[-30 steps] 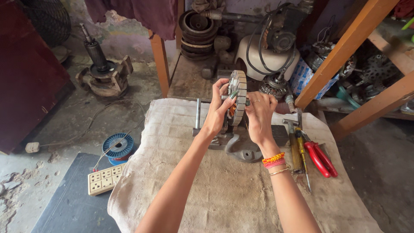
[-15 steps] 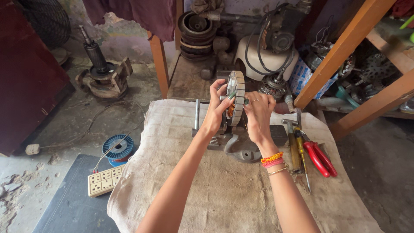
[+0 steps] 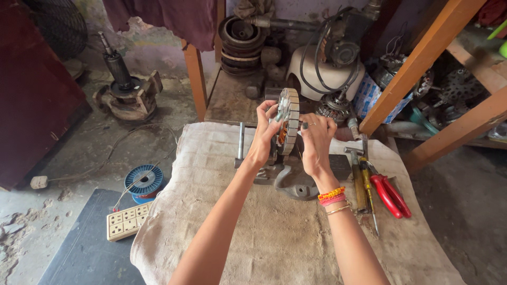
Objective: The person works on a motor rotor clamped in a bench vise, pressing small wedge pieces into the slots around the rotor one at a time by hand. They occasionally use a screwdriver to work on the rotor and reposition the piece in the vise while continuing to seat the wedges.
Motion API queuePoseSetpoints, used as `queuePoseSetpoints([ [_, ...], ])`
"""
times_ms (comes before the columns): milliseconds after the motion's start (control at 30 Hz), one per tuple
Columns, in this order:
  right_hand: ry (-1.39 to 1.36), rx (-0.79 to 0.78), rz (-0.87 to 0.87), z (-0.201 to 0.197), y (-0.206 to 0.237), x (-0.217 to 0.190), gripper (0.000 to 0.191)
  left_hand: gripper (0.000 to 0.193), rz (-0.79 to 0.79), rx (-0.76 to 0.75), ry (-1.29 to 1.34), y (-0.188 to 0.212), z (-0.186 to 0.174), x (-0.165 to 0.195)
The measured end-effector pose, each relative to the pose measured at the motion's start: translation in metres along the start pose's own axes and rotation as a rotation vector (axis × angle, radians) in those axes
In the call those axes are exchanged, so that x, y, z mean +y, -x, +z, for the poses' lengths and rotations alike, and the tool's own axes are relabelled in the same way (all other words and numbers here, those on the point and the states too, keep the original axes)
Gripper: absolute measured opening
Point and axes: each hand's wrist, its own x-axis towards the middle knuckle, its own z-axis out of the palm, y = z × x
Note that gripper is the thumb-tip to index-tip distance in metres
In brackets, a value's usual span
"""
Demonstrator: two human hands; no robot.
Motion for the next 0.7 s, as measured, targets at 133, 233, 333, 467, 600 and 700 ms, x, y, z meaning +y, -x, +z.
queuePoseSetpoints([
  [133, 0.026, -0.008, -0.013, -0.001, 0.000, 0.000, 0.050, 0.066, -0.004, -0.001, -0.051, 0.000, 0.001, 0.001],
  [233, 0.003, -0.013, 0.009, -0.001, -0.001, -0.001, 0.050, 0.066, -0.014, 0.015, -0.020, 0.000, 0.002, 0.003],
  [333, -0.013, -0.007, 0.008, -0.002, -0.001, -0.001, 0.049, 0.065, 0.002, 0.009, -0.015, 0.000, 0.002, 0.003],
  [467, -0.022, -0.023, 0.011, -0.003, -0.001, -0.001, 0.046, 0.062, 0.029, 0.005, -0.050, -0.001, 0.002, -0.001],
  [600, 0.022, -0.017, -0.019, -0.002, -0.002, 0.003, 0.044, 0.063, 0.026, 0.002, 0.022, -0.004, -0.001, -0.006],
  [700, 0.014, -0.014, -0.031, -0.002, -0.002, 0.005, 0.045, 0.066, 0.014, 0.025, 0.022, -0.007, -0.001, -0.008],
])
